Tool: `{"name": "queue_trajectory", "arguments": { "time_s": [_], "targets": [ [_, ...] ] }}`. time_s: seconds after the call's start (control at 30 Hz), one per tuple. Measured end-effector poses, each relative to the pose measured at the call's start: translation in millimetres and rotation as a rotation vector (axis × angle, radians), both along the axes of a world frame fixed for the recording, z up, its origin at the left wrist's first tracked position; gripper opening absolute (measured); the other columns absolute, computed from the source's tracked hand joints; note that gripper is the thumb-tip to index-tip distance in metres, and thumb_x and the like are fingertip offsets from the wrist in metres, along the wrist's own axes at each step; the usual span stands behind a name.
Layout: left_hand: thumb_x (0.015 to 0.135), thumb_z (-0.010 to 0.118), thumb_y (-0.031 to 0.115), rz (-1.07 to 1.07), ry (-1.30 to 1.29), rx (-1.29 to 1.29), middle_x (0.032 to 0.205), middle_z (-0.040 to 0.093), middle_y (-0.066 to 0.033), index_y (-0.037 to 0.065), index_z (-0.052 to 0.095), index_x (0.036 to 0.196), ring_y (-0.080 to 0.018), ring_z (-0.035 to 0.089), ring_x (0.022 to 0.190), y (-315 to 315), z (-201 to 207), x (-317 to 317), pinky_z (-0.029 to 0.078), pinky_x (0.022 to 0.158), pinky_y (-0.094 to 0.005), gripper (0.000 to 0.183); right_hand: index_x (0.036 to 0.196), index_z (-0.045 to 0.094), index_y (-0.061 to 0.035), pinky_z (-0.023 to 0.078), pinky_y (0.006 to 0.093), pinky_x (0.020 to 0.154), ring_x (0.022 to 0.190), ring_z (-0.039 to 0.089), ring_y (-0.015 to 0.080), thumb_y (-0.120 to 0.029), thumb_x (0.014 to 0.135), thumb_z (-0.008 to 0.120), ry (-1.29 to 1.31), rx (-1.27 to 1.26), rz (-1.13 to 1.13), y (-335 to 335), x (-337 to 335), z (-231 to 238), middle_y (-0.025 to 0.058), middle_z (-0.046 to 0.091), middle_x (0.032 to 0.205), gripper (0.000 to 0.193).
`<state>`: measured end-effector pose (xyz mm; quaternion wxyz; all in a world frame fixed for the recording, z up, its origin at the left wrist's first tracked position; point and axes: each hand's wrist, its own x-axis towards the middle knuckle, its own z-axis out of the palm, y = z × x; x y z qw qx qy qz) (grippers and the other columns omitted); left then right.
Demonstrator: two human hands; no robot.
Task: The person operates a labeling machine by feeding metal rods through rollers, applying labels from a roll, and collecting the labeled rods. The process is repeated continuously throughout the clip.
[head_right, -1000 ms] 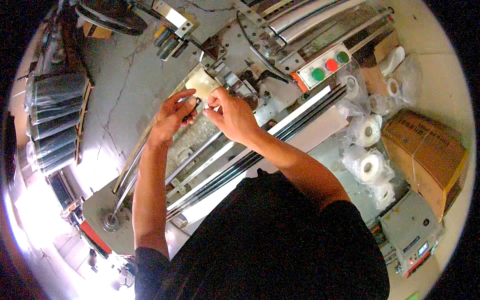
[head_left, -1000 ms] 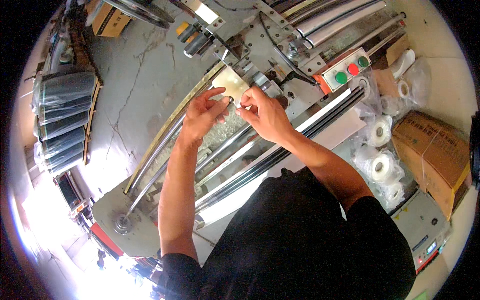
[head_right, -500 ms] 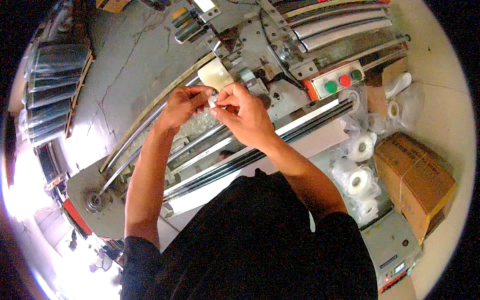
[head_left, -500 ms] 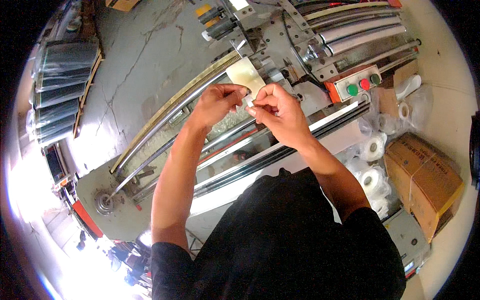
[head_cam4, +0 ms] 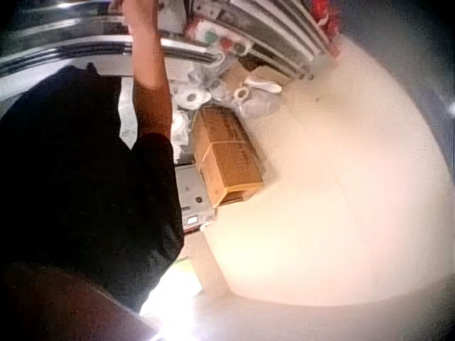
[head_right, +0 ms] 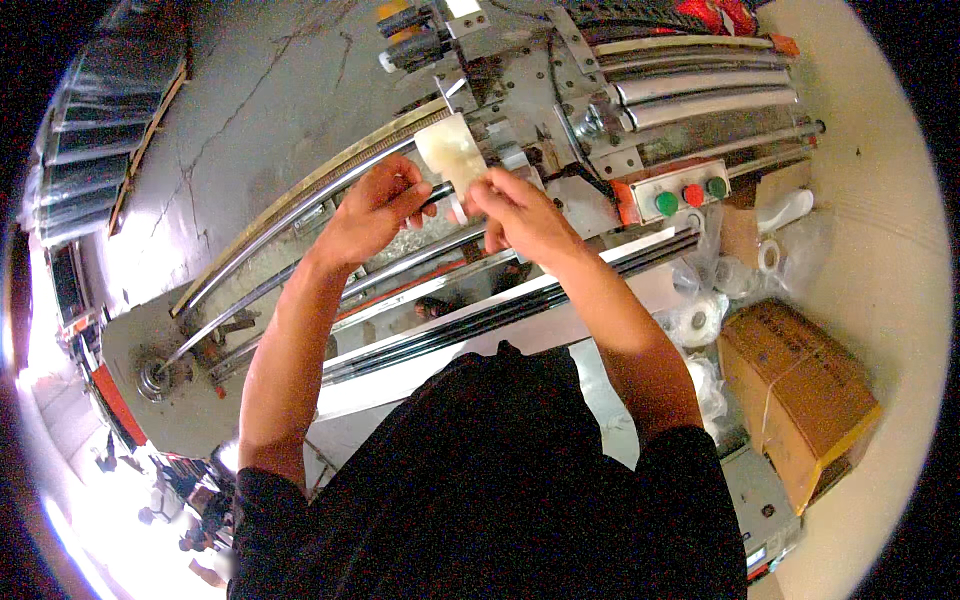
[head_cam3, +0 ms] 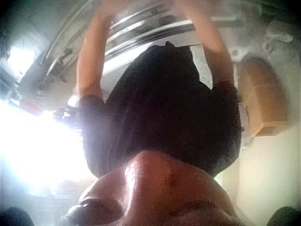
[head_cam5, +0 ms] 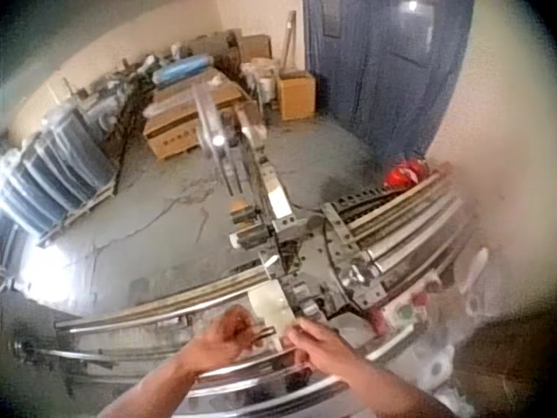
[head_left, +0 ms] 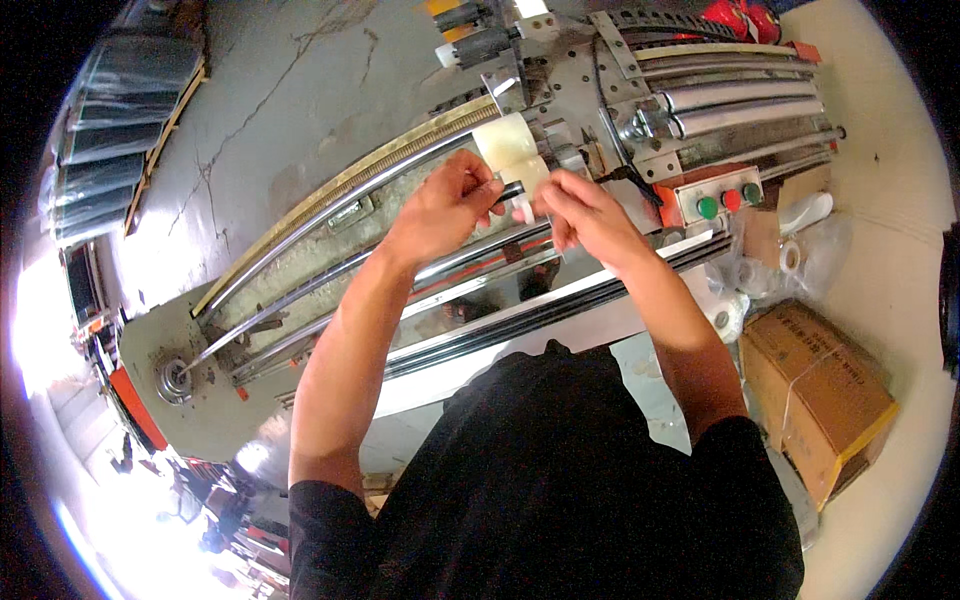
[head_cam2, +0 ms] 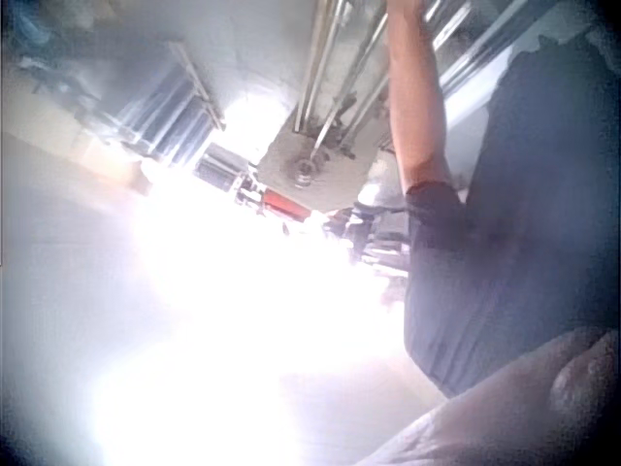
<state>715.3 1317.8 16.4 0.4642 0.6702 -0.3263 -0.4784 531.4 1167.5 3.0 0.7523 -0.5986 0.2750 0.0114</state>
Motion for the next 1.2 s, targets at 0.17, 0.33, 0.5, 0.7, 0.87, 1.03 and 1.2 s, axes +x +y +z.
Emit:
{"name": "queue_trajectory", "arguments": {
  "time_s": [0.17,0.33,0.5,0.7,0.87,1.03,1.2],
  "targets": [
    [0.101,0.064,0.022,0.014,-0.088,0.029,0.084,0.070,-0.0084,0.002,0.052,0.099,-0.0148,0.064,0.073,-4,-4,1,0.050,0.067,-0.0312,0.024,0.118,0.058,-0.0064,0.039,0.0212,0.057,0.062,0.060,0.0073,-0.029,0.111,0.046,-0.159,-0.045,-0.024,7,1,44,0.0062,0.070,0.108,0.027],
    [0.101,0.065,0.023,0.043,-0.088,0.049,0.082,0.070,-0.0092,0.003,0.050,0.097,-0.0156,0.066,0.074,0,1,-2,0.051,0.068,-0.0325,0.025,0.115,0.059,-0.0086,0.038,0.0216,0.056,0.060,0.058,0.0066,-0.035,0.110,0.047,-0.082,0.012,-0.058,-16,49,25,0.0048,0.068,0.105,0.030],
    [0.101,0.065,0.024,0.023,-0.160,0.053,0.081,0.070,-0.0121,0.002,0.049,0.097,-0.0168,0.067,0.072,1,2,-5,0.052,0.068,-0.0335,0.027,0.112,0.059,-0.0091,0.035,0.0218,0.051,0.057,0.058,0.0073,-0.038,0.111,0.044,0.119,-0.065,0.050,-6,11,15,0.0141,0.072,0.113,0.032],
    [0.103,0.063,0.021,0.027,-0.126,0.084,0.083,0.063,-0.0079,0.005,0.045,0.098,-0.0174,0.066,0.079,-1,6,-11,0.051,0.067,-0.0322,0.025,0.121,0.057,-0.0085,0.038,0.0217,0.051,0.060,0.061,0.0077,-0.029,0.111,0.043,-0.157,-0.047,-0.013,0,11,45,0.0101,0.074,0.108,0.027],
    [0.104,0.060,0.018,0.026,-0.092,0.016,0.087,0.068,-0.0100,0.005,0.049,0.112,-0.0162,0.063,0.077,7,5,-14,0.050,0.067,-0.0301,0.019,0.130,0.060,-0.0095,0.039,0.0216,0.053,0.061,0.060,0.0083,-0.024,0.108,0.048,0.007,-0.017,-0.005,-14,38,24,0.0102,0.073,0.106,0.029],
    [0.102,0.060,0.032,-0.023,-0.337,0.080,0.092,0.074,-0.0178,0.005,0.064,0.129,-0.0311,0.071,0.082,2,24,-21,0.053,0.077,-0.0393,0.038,0.121,0.065,-0.0074,0.047,0.0226,0.056,0.065,0.068,0.0123,-0.022,0.102,0.053,0.090,0.107,0.087,-8,9,11,0.0105,0.074,0.100,0.027],
    [0.101,0.061,0.037,-0.062,-0.409,0.126,0.092,0.073,-0.0194,0.007,0.076,0.111,-0.0346,0.070,0.083,-4,20,-18,0.054,0.078,-0.0391,0.035,0.108,0.067,-0.0060,0.050,0.0231,0.053,0.069,0.071,0.0122,-0.028,0.102,0.060,0.116,-0.020,0.069,13,7,14,0.0113,0.076,0.093,0.024]
  ]
}}
